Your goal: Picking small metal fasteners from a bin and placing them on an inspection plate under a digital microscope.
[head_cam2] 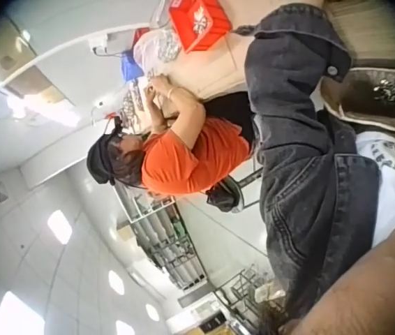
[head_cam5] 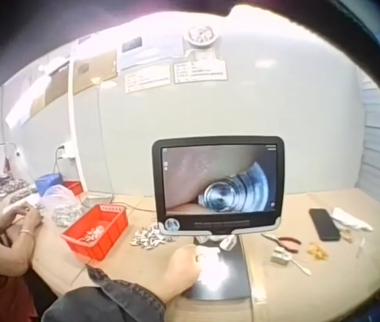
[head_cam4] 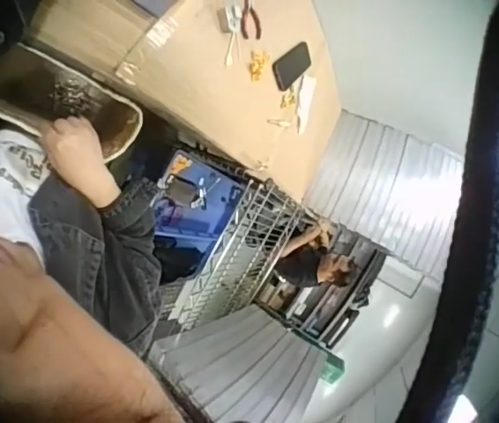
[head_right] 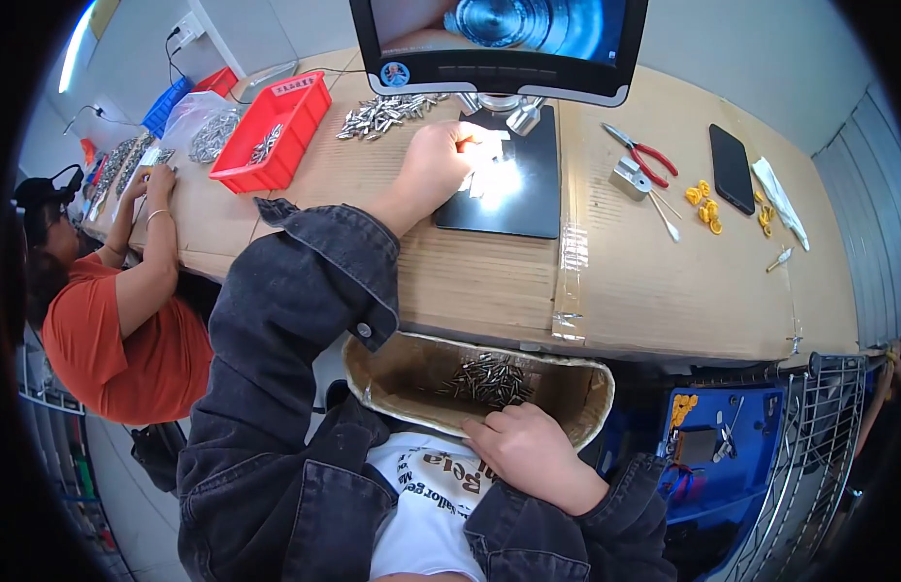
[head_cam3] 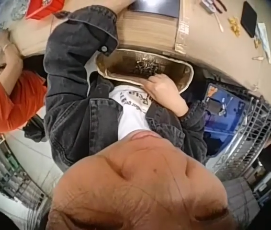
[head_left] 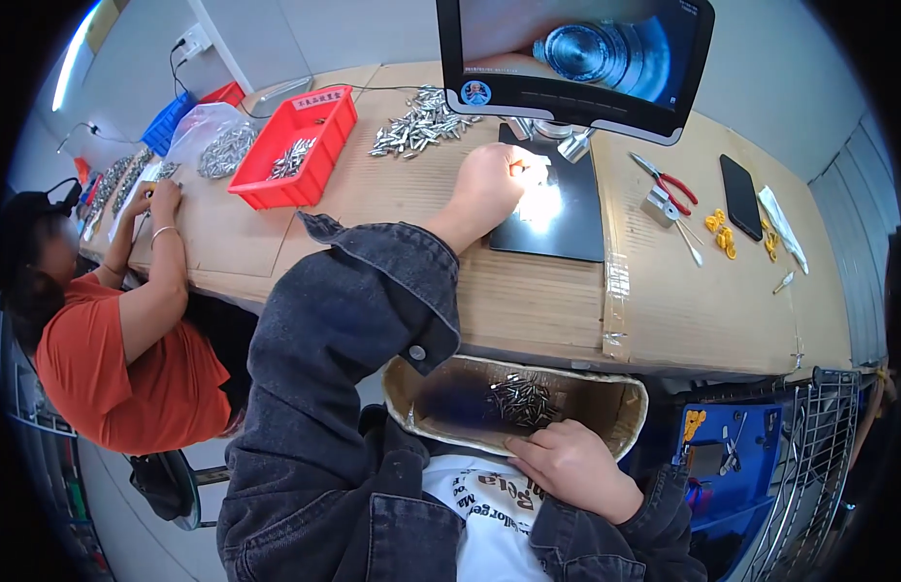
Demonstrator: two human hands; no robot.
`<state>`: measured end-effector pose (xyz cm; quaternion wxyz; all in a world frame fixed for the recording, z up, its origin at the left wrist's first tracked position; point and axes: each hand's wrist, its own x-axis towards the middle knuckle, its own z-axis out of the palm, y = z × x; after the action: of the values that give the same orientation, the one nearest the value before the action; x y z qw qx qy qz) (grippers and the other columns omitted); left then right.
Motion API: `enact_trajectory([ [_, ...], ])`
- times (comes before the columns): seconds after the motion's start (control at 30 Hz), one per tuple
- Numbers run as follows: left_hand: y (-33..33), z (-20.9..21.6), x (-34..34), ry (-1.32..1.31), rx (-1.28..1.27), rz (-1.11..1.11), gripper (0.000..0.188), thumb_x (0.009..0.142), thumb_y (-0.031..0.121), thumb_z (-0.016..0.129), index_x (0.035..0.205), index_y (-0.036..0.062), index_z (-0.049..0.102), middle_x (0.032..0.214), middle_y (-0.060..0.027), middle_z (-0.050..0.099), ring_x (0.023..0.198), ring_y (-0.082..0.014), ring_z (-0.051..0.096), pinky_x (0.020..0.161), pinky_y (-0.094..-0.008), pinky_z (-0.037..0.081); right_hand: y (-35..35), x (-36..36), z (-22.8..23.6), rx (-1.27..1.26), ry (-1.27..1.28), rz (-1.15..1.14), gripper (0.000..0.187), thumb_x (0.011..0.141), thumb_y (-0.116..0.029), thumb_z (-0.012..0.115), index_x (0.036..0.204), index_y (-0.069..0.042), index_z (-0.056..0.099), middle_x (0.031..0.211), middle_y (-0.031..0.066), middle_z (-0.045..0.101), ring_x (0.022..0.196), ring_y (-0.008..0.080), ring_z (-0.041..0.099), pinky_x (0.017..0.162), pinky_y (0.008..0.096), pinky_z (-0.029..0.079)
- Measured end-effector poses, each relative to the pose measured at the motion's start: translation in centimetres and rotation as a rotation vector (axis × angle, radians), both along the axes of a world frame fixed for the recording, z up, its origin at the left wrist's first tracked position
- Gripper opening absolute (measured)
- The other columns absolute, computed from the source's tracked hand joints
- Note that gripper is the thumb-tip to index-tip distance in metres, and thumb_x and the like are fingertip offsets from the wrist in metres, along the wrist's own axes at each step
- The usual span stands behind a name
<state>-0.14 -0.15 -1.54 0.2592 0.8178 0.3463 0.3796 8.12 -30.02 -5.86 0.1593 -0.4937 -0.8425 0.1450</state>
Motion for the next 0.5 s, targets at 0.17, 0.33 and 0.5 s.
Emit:
enact_trajectory([
  [0.17,-0.6,0.7,-0.6,0.009,-0.118,0.011,0.015,0.078,0.012,0.064,0.083,-0.0008,0.070,0.072,-0.0094,0.061,0.061,-0.0223,0.052,0.058,-0.0326,0.043,0.1,-0.3,0.5,-0.035,-0.014,-0.010,0.020,0.087,-0.018,0.063,0.102,-0.006,0.067,0.075,0.0049,0.059,0.067,0.0236,0.057,0.067,0.0314,0.046],
  [0.33,-5.3,2.1,-1.9,-0.013,-0.022,-0.261,0.015,0.076,0.015,0.063,0.074,0.0016,0.069,0.070,-0.0104,0.066,0.064,-0.0292,0.060,0.063,-0.0358,0.049,0.5,0.0,1.1,-0.102,0.000,-0.007,0.021,0.084,-0.016,0.066,0.103,-0.006,0.069,0.079,0.0055,0.061,0.069,0.0233,0.057,0.069,0.0313,0.046],
  [0.5,-12.7,3.1,-5.8,0.491,0.039,-0.575,0.015,0.077,0.016,0.063,0.080,0.0032,0.070,0.074,-0.0122,0.067,0.070,-0.0303,0.064,0.067,-0.0400,0.054,1.1,-0.2,0.6,-0.116,0.035,-0.011,0.023,0.081,-0.014,0.067,0.103,-0.005,0.069,0.081,0.0062,0.061,0.070,0.0240,0.056,0.069,0.0326,0.046],
])
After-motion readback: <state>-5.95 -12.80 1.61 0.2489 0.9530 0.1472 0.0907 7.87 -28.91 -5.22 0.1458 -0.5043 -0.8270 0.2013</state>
